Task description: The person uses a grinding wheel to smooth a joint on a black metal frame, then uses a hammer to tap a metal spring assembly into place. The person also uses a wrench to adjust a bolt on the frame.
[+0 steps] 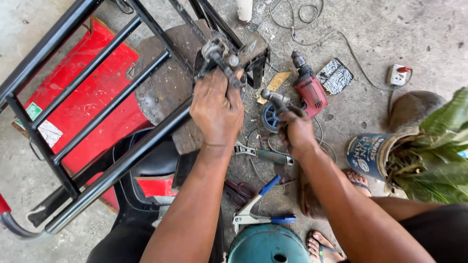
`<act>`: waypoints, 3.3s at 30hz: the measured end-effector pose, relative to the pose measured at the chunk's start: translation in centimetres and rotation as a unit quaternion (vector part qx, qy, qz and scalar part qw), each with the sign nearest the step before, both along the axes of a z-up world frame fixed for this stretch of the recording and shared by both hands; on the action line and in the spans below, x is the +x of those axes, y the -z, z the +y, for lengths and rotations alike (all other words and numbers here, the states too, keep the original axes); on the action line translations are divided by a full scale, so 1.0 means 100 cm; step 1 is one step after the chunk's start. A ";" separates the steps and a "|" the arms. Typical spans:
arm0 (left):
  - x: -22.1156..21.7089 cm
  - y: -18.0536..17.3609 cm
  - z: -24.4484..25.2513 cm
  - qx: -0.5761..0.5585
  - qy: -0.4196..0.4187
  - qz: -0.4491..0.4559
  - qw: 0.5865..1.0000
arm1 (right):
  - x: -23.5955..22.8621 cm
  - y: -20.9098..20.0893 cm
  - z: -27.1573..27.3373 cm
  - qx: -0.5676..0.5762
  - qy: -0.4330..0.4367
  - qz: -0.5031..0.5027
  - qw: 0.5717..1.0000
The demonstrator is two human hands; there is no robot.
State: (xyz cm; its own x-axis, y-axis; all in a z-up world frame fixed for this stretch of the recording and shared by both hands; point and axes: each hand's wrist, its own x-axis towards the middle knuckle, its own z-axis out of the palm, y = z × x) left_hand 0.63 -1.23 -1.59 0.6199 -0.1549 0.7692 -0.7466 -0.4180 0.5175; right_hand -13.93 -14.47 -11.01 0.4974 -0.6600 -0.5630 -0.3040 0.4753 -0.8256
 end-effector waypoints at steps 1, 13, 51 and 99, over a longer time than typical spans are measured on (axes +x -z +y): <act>0.005 0.014 -0.004 -0.013 -0.018 -0.010 1.000 | -0.007 -0.019 -0.003 0.000 0.010 0.007 1.000; -0.001 0.014 -0.006 0.030 -0.053 0.016 0.998 | -0.106 -0.267 -0.006 0.021 -0.163 -0.307 0.937; -0.016 0.004 -0.008 0.028 -0.050 -0.003 0.998 | 0.049 -0.249 -0.029 -0.536 -0.372 0.064 0.755; -0.007 -0.006 0.001 0.042 -0.029 -0.018 0.999 | -0.003 -0.285 -0.035 -0.491 -0.348 -0.025 0.798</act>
State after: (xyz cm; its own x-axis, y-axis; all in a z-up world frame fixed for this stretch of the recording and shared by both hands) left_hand -0.08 -1.15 -0.98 0.6014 -0.1845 0.7773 -0.7380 -0.5009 0.4522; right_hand -14.22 -17.94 17.45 0.9417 -0.3252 0.0864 -0.1683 -0.6777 -0.7158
